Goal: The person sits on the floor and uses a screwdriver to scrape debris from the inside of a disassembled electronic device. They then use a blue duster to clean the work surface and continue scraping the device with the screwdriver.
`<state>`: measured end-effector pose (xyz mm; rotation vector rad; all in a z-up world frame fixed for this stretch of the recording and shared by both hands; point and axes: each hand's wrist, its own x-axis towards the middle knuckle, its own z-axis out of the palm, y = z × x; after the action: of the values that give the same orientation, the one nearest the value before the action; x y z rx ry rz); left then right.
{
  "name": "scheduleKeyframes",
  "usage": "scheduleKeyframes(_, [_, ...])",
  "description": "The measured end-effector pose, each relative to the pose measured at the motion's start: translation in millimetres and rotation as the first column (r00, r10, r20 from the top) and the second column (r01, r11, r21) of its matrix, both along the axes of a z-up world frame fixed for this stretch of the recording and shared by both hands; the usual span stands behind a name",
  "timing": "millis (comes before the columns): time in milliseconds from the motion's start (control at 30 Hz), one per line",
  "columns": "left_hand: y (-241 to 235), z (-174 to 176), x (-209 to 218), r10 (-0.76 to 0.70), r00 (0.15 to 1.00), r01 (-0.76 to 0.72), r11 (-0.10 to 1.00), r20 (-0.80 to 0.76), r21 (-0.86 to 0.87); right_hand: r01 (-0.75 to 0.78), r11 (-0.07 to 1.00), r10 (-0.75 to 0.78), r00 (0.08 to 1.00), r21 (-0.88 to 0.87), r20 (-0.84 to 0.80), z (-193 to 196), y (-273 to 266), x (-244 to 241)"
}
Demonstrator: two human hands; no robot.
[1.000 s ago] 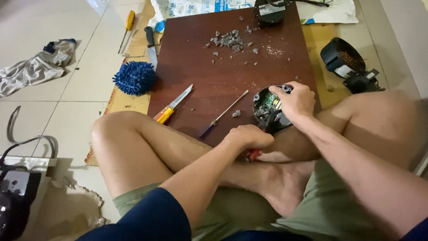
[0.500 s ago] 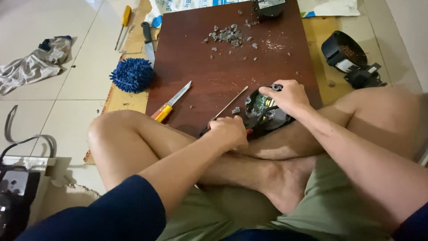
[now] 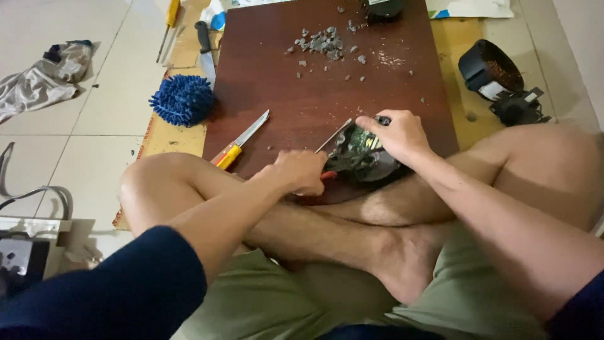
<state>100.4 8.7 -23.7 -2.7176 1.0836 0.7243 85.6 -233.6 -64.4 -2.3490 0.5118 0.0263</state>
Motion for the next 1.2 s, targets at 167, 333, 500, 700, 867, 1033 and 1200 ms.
scheduleKeyframes(167, [5,77,-31,0.275,0.868,-0.260,0.961,-0.413,0.093,-0.009,1.000,0.008,1.000,-0.028,-0.019,-16,-5,12])
scheduleKeyframes(333, [10,-25,24,0.370,0.491,-0.471,0.875,-0.789,0.117,0.030,1.000,-0.030,0.999,0.005,0.011,-15,-1,8])
scheduleKeyframes(500, [24,8,36,0.401,0.450,-0.637,0.771,-0.798,0.028,0.243,0.968,-0.247,0.966,0.058,0.072,-42,-43,1])
scheduleKeyframes(700, [-2,32,14,0.205,0.964,-0.188,0.976,-0.171,0.113,0.201,0.980,-0.201,0.979,-0.002,0.046,-19,-9,-4])
scheduleKeyframes(867, [-4,-22,-12,0.123,0.941,-0.154,0.985,0.316,0.076,0.115,0.993,-0.115,0.993,0.009,0.036,-8,4,-19])
scheduleKeyframes(1033, [-9,32,-40,0.088,0.952,-0.164,0.956,0.293,0.245,0.094,0.995,-0.074,0.926,0.036,-0.371,71,27,-50])
scheduleKeyframes(1200, [-9,-38,-25,0.190,0.951,-0.224,0.967,0.245,0.119,-0.091,0.996,0.072,0.844,-0.009,-0.532,88,19,-42])
